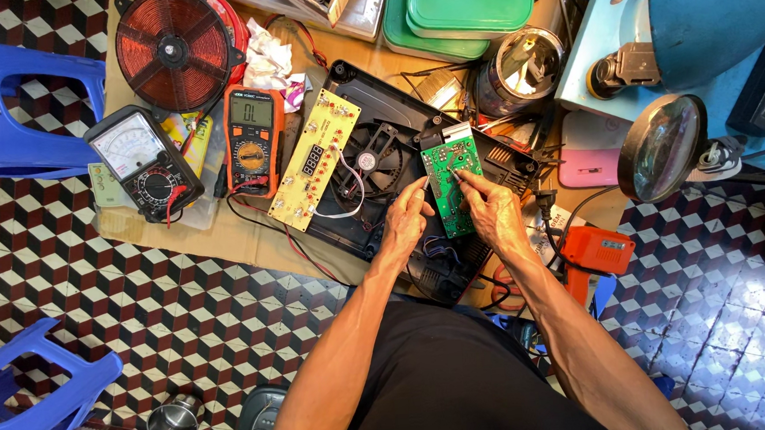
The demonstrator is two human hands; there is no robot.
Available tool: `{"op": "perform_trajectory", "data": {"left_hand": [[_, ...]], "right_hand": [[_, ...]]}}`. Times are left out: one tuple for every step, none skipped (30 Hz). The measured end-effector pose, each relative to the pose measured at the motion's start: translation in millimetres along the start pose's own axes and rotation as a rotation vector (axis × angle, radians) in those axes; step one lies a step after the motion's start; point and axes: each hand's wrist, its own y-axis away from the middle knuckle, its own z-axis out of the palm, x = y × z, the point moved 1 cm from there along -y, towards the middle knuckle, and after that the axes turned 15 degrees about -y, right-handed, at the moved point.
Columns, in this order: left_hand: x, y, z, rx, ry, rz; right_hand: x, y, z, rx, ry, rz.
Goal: The person works on a disassembled electronic device, using a multimeter to test components on a circuit board. They plug and unplug a power cord, adjust a desk lamp, and use a flashlight to inspect the board.
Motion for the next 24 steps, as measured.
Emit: {"op": "perform_trajectory", "data": {"left_hand": [[0.9,-0.5,1.0,0.017,-0.011,0.014],[1.6,-0.9,2.1,0.034,-0.022,0.027],[1.4,-1.0,2.9,0.042,-0.028,0.021],[0.9,-1.0,3.8,0.049,-0.035,0.014],[0.7,-1.1,4.8,0.057,-0.040,0.008],[0.5,-1.2,5.3,0.063,-0.038,0.023],[0.2,-1.5,6.3,0.070,-0.036,0.039],[-0.5,-1.8,7.0,0.078,-0.033,0.055],[-1.4,-2.2,7.4,0.089,-0.058,0.055],[-2.4,-2.7,7.7,0.101,-0.082,0.055],[-3.6,-2.8,7.9,0.113,-0.107,0.054],[-4.5,-3.1,8.4,0.126,-0.116,0.082],[-5.3,-3.5,9.0,0.138,-0.127,0.109],[-6.2,-3.8,9.1,0.150,-0.137,0.137],[-7.4,-4.5,9.7,0.150,-0.129,0.112],[-8.6,-5.4,10.5,0.150,-0.120,0.087],[-9.9,-6.2,11.0,0.149,-0.112,0.063],[-11.1,-6.9,11.7,0.150,-0.113,0.072],[-12.7,-7.6,11.8,0.152,-0.115,0.080],[-14.4,-8.3,12.0,0.153,-0.117,0.089],[-15.7,-9.3,12.1,0.159,-0.123,0.100],[-17.0,-10.3,12.4,0.164,-0.129,0.111],[-18.4,-11.1,12.7,0.170,-0.135,0.121],[-19.5,-12.2,13.4,0.184,-0.146,0.117]], "right_hand": [[0.3,-0.3,-0.1,0.004,-0.003,-0.004],[0.5,-0.4,-0.4,0.007,-0.005,-0.007],[0.9,-0.5,-0.1,0.009,-0.008,-0.012],[1.1,-0.3,0.1,0.007,-0.003,-0.018],[0.8,0.0,0.0,0.006,0.003,-0.024],[0.5,0.3,0.4,0.004,0.009,-0.031],[0.3,0.6,0.6,0.006,0.010,-0.027],[0.2,0.8,0.6,0.009,0.011,-0.023],[-0.1,0.9,0.8,0.010,0.013,-0.019],[-0.5,0.9,1.0,0.014,0.012,-0.021],[-0.8,0.9,1.3,0.016,0.011,-0.023],[-1.1,0.7,1.7,0.018,0.011,-0.025],[-1.2,0.4,2.2,0.019,0.012,-0.016],[-1.3,0.1,2.6,0.019,0.012,-0.007],[-1.4,0.0,2.5,0.022,0.013,0.002],[-1.7,0.0,2.2,0.025,0.022,-0.004],[-2.0,0.2,1.9,0.027,0.031,-0.009],[-2.3,0.4,1.6,0.030,0.039,-0.015],[-2.6,0.5,1.9,0.030,0.038,-0.016],[-3.2,0.5,2.2,0.030,0.038,-0.018],[-4.2,0.3,2.4,0.031,0.037,-0.020],[-5.3,0.1,2.5,0.027,0.029,-0.019],[-6.1,-0.1,3.1,0.022,0.020,-0.017],[-6.9,-0.6,3.7,0.018,0.011,-0.015]]}}
